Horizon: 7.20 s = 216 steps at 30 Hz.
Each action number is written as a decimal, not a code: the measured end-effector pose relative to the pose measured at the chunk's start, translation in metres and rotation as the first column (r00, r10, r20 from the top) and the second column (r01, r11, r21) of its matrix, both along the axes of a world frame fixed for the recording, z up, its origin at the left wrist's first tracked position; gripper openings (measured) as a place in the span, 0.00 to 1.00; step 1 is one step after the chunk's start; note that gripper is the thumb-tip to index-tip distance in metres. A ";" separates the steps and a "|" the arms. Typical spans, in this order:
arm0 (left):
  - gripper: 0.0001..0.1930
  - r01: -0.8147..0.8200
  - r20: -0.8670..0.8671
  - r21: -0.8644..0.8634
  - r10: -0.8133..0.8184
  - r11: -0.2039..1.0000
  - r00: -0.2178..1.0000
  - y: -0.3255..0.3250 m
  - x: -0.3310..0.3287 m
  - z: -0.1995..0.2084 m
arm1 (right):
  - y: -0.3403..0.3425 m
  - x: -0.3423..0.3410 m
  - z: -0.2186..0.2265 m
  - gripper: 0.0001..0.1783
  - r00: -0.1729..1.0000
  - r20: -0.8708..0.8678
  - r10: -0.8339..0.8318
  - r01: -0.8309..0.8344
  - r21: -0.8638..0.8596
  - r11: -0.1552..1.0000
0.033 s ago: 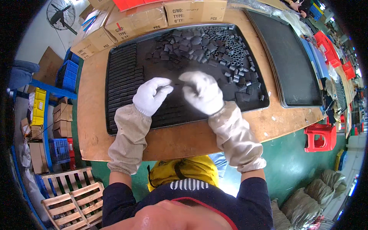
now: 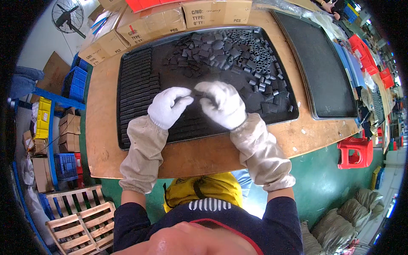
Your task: The person assembles small black plastic components by hand. They pick up two pieces from a tray, fit them together, and place the assembled unit into a row on the tray. This process is repeated continuously throughout the video.
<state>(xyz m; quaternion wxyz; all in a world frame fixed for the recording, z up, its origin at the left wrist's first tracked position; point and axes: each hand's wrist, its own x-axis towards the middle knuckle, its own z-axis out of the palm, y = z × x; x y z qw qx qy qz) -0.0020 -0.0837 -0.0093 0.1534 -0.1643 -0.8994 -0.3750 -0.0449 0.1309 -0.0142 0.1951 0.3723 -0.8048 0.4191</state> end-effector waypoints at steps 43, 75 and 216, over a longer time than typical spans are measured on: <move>0.15 -0.004 0.377 0.301 -0.115 0.954 0.919 0.002 0.003 -0.006 | 0.004 0.002 -0.019 0.09 0.820 0.511 0.256 -0.062 -0.366 0.929; 0.16 0.215 -0.083 -0.300 -0.250 0.929 0.965 -0.014 -0.002 -0.011 | 0.016 -0.017 -0.013 0.18 0.971 -0.148 -0.188 0.217 0.214 0.952; 0.26 0.011 -0.252 -0.415 -0.127 0.910 0.959 0.015 0.006 0.003 | 0.003 -0.005 -0.036 0.33 0.653 0.685 0.323 -0.117 -0.330 0.937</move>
